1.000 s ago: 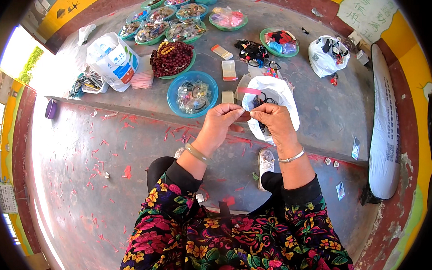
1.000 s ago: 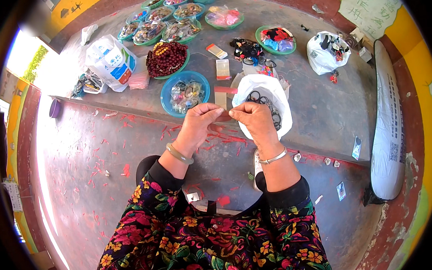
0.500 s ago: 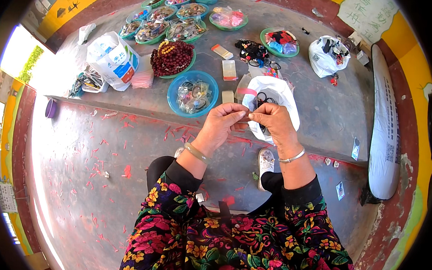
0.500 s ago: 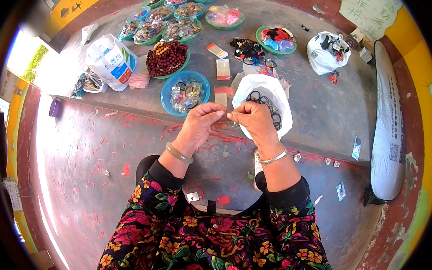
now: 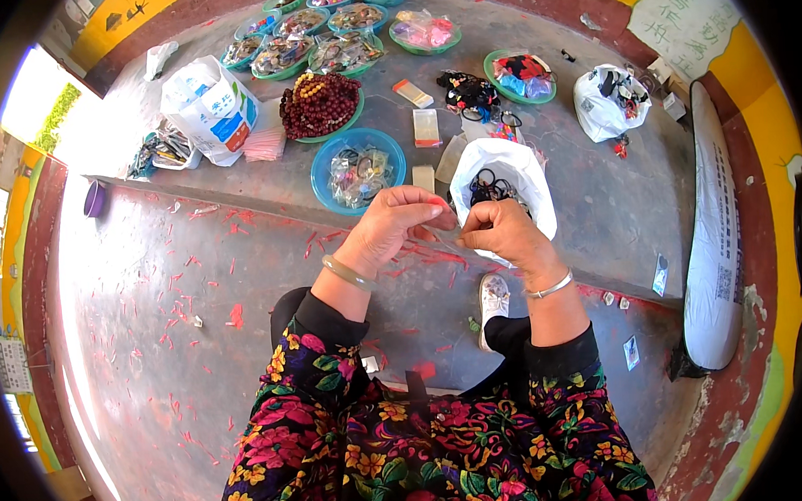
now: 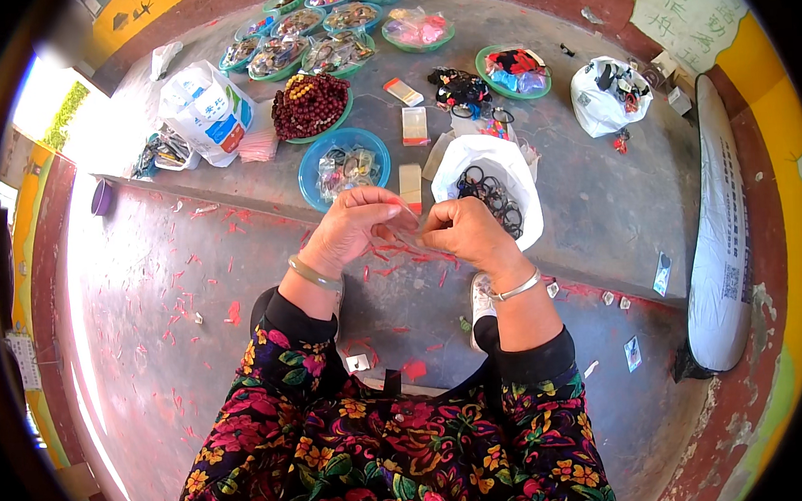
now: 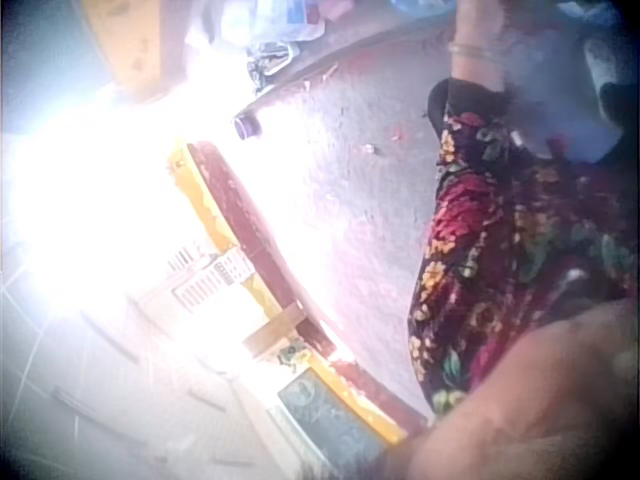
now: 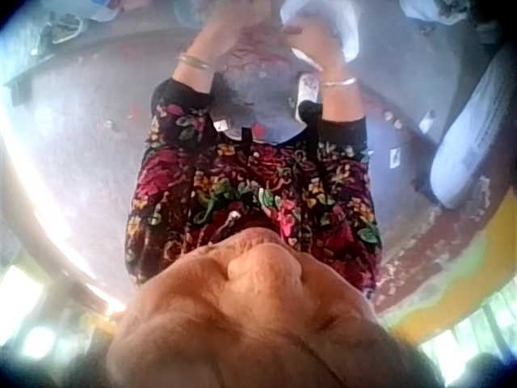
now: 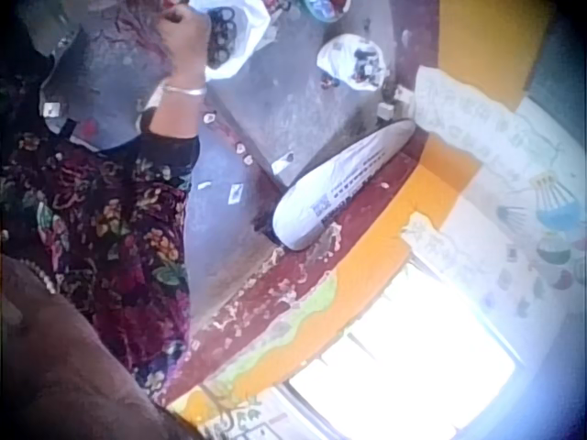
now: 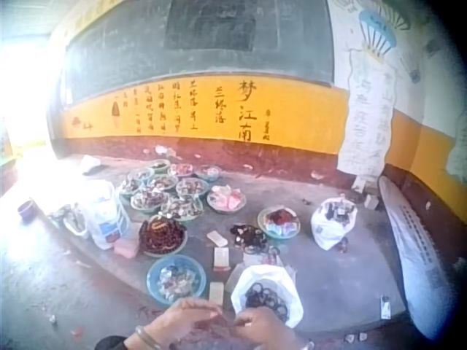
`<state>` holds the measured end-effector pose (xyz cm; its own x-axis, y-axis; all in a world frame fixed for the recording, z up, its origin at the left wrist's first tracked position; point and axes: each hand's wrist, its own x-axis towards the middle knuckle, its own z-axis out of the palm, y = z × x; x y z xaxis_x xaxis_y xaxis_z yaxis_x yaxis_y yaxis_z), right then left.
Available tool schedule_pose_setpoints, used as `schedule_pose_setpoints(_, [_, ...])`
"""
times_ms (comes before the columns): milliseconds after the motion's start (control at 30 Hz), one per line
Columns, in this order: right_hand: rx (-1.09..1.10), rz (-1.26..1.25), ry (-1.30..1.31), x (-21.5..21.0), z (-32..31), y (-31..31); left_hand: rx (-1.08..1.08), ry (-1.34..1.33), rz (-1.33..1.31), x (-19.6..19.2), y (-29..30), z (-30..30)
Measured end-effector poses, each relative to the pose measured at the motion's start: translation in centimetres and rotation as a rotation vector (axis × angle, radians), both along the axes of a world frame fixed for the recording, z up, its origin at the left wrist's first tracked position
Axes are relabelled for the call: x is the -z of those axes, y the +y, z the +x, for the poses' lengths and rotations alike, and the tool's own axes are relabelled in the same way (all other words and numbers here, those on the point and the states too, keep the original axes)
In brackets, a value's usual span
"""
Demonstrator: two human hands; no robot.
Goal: The person sits on the floor and repeatedly picks up small black hair accessories from a white bag, places them into clear plastic bags, and seals them. The person then places the sealed bags into a blue bowl. Various bowls of beads and other accessories are visible on the floor.
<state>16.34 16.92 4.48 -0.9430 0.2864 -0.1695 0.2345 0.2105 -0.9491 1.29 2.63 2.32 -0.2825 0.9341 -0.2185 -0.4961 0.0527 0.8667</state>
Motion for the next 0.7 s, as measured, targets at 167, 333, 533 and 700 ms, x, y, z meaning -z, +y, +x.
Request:
schedule_pose_setpoints(167, [-0.142,0.015,-0.086,0.3,0.6,1.3,0.219,0.157,-0.128,-1.2,-0.5,0.0])
schedule_pose_setpoints(333, [-0.105,-0.039,-0.049,0.2,0.6,1.1,0.27,0.246,-0.158,-0.5,-0.3,0.0])
schedule_pose_setpoints(533, [0.179,-0.332,0.148,0.6,0.5,2.1,-0.044,-0.032,-0.07,0.1,0.1,-0.4])
schedule_pose_setpoints(700, [0.253,-0.55,0.218,1.0,0.5,2.2,-0.064,-0.096,-0.02,-0.2,0.1,-0.2])
